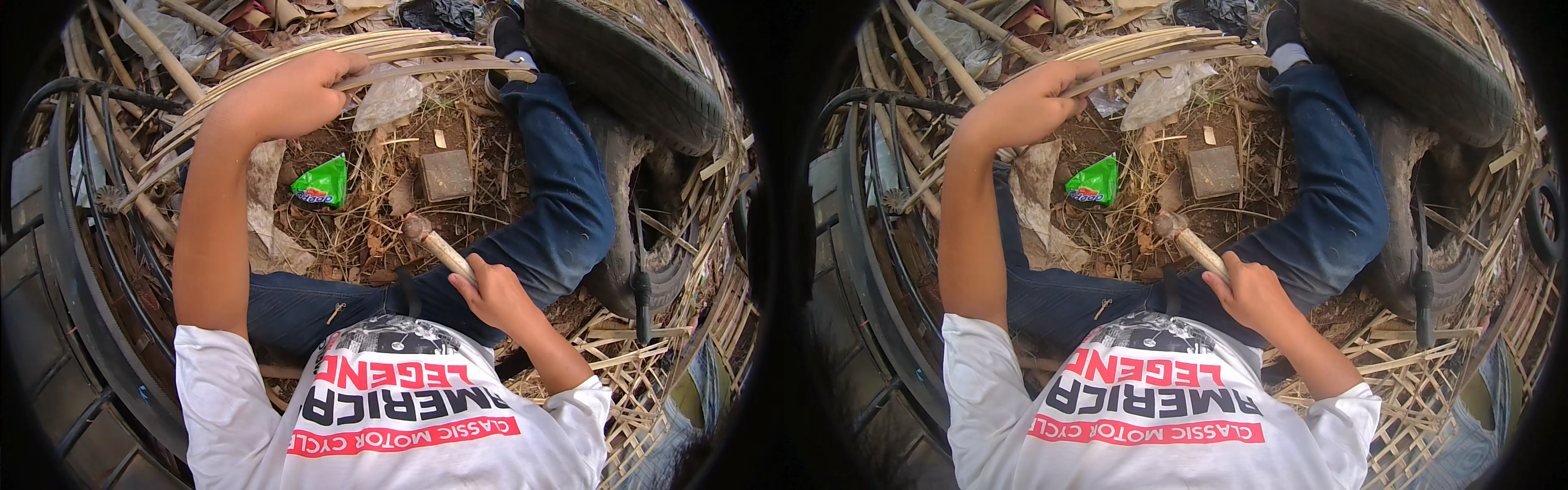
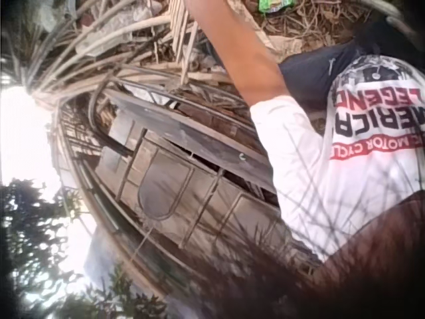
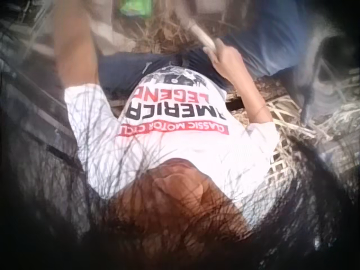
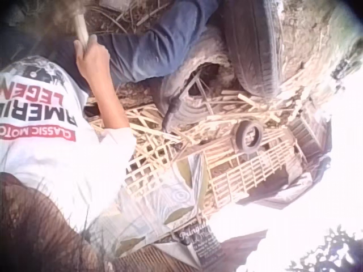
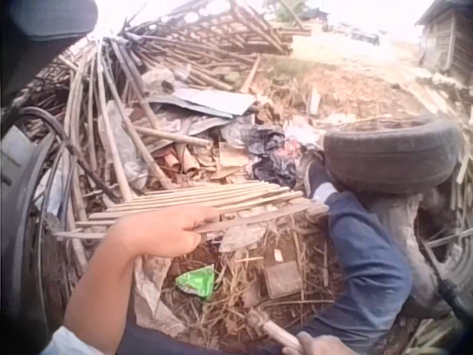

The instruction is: The person repairs a bamboo basket frame by aligning bamboo slats and securing them with nails using a hammer.

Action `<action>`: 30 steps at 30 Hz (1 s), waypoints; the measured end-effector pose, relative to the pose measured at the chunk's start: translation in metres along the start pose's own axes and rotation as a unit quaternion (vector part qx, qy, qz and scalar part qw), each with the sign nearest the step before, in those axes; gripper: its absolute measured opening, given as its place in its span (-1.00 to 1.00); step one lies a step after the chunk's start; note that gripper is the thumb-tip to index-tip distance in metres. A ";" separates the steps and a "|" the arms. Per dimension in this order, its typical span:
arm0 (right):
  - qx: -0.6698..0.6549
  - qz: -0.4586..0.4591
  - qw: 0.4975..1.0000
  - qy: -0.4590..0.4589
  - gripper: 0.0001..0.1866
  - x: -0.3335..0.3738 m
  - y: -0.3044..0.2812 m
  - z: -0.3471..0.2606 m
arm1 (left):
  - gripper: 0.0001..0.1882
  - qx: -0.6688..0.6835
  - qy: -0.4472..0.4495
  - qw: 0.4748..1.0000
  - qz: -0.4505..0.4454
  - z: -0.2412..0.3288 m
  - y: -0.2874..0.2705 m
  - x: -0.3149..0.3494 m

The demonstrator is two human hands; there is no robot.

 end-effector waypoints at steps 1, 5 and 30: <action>0.015 -0.007 0.999 -0.040 -0.61 -0.013 0.007 -0.003 | -0.57 -0.002 -0.040 0.999 -0.023 0.004 -0.010 0.002; 0.085 -0.025 0.986 -0.142 -0.59 -0.080 0.044 -0.008 | -0.57 -0.020 -0.016 1.000 0.012 -0.009 -0.016 0.005; -0.391 0.051 0.917 0.058 -0.63 -0.202 0.025 0.006 | -0.60 -0.140 0.082 0.969 0.185 0.009 -0.038 -0.009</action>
Point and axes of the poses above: each hand's wrist, its own x-axis away from the middle knuckle, its own y-axis out of the palm, z = x × y, the point moved 1 cm from there along -x, towards the middle knuckle, and after that the axes turned 5 degrees about z, right-handed, at the moved point
